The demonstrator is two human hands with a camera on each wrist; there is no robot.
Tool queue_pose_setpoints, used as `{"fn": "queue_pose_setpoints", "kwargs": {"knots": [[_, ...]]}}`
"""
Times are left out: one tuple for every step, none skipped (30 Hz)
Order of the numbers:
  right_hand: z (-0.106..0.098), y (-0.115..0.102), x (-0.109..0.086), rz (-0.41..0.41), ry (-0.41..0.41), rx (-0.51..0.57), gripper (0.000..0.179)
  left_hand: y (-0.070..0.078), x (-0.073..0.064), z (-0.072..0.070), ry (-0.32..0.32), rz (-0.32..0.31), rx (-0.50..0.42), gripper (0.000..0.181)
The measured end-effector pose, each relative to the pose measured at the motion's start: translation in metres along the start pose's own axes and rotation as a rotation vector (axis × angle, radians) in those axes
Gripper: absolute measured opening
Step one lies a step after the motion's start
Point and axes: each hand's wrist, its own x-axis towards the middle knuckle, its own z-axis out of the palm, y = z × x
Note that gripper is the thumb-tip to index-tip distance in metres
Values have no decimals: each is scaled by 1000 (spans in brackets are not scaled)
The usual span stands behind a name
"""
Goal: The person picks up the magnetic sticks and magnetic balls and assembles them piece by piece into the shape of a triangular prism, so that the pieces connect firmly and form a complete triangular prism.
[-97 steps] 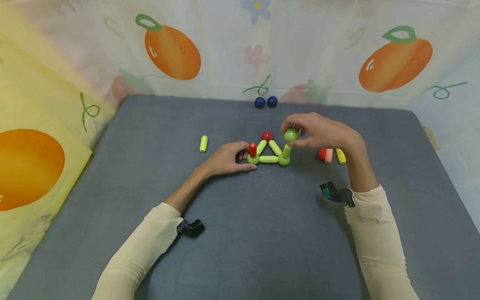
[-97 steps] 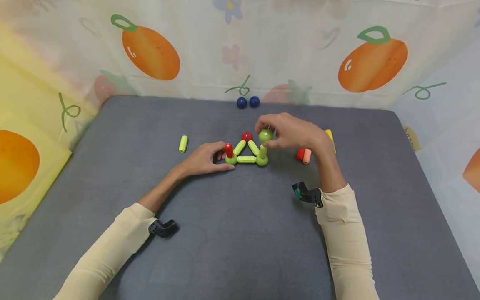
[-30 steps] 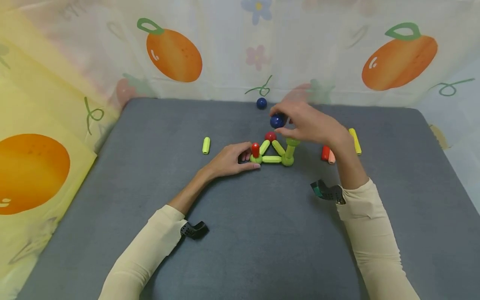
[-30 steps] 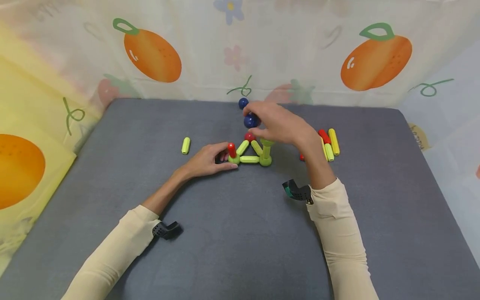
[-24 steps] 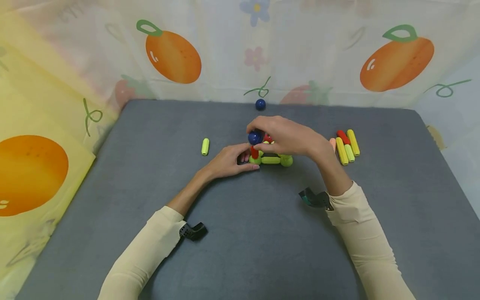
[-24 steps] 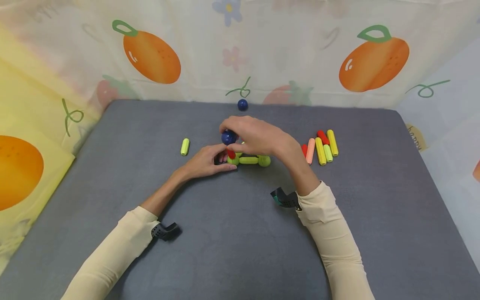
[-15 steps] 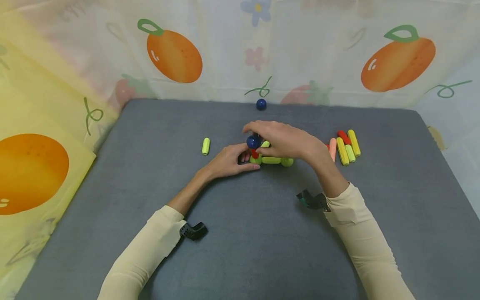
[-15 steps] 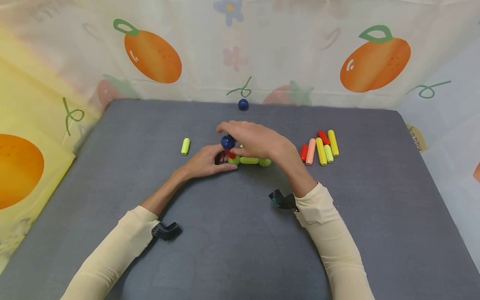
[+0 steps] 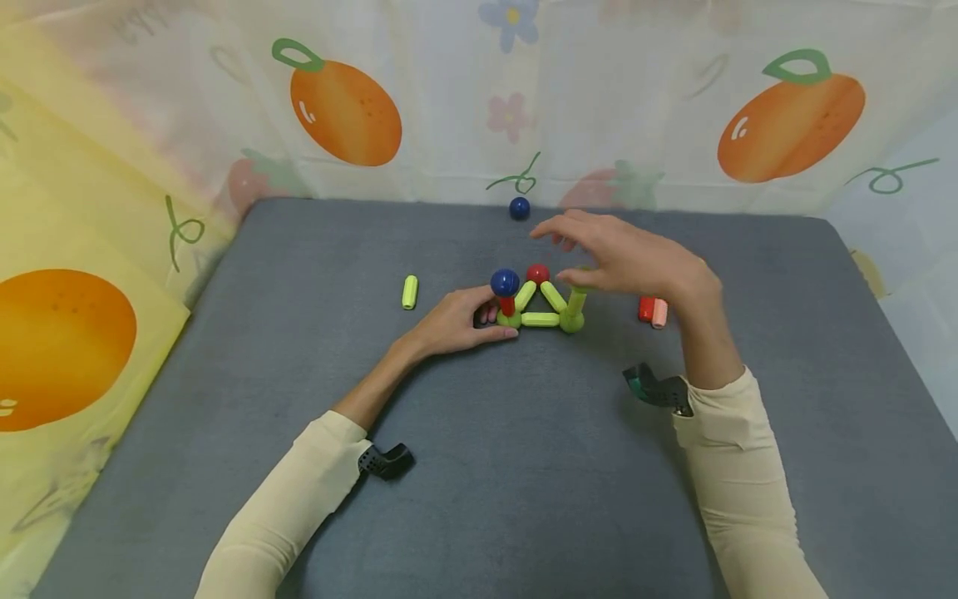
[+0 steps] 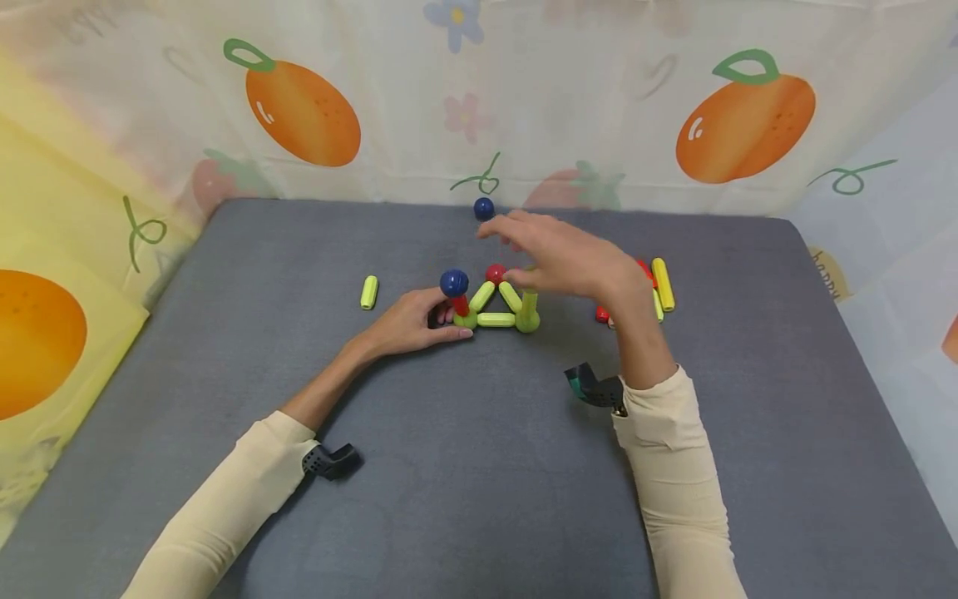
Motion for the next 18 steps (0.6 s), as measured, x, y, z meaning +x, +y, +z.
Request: {"fn": "queue_pose_setpoints", "kwargs": {"knots": [[-6, 6, -8, 43, 9, 2, 50, 0, 0, 0, -1, -3, 2, 29], [-11, 13, -15, 91, 17, 2, 48, 0, 0, 0, -2, -5, 4, 29], [-16, 20, -23, 145, 19, 1, 46, 1, -1, 0, -2, -8, 5, 30], [-19, 27, -30, 195, 19, 1, 43, 1, -1, -1, -2, -10, 4, 30], [-22, 35, -36, 242, 9, -5, 41, 1, -1, -1, -3, -11, 2, 30], [-23, 42, -40, 290, -13, -10, 38, 1, -2, -2, -3, -12, 2, 30], [-23, 50, -44, 334, -45, -17, 37, 2, -2, -3, -2, -12, 2, 30], [-22, 57, -46, 377, -89, -24, 35, 2, -3, -3, -1, -12, 2, 30], [-19, 63, -46, 423, -141, -26, 33, 1, -3, -4, 0, -13, 3, 30], [-16, 69, -45, 461, -195, -19, 30, 1, -3, -4, 2, -13, 5, 30], [-12, 73, -43, 496, -255, -14, 25, 1, -4, -4, 4, -15, 7, 30], [-7, 77, -39, 538, -310, 1, 21, 1, -4, -5, 7, -17, 7, 30], [-3, 80, -36, 572, -356, 9, 17, 1, -5, -5, 10, -17, 7, 30], [2, 82, -32, 600, -392, 22, 16, 0, -5, -5, 11, -17, 10, 31], [5, 84, -29, 615, -416, 24, 18, 0, -5, -5, 12, -17, 13, 31], [9, 85, -25, 624, -434, 23, 22, 0, -5, -5, 12, -15, 15, 31], [11, 86, -23, 628, -447, 16, 25, -1, -4, -4, 12, -13, 13, 31], [14, 86, -20, 632, -449, 8, 27, -1, -4, -4, 11, -12, 13, 31]]}}
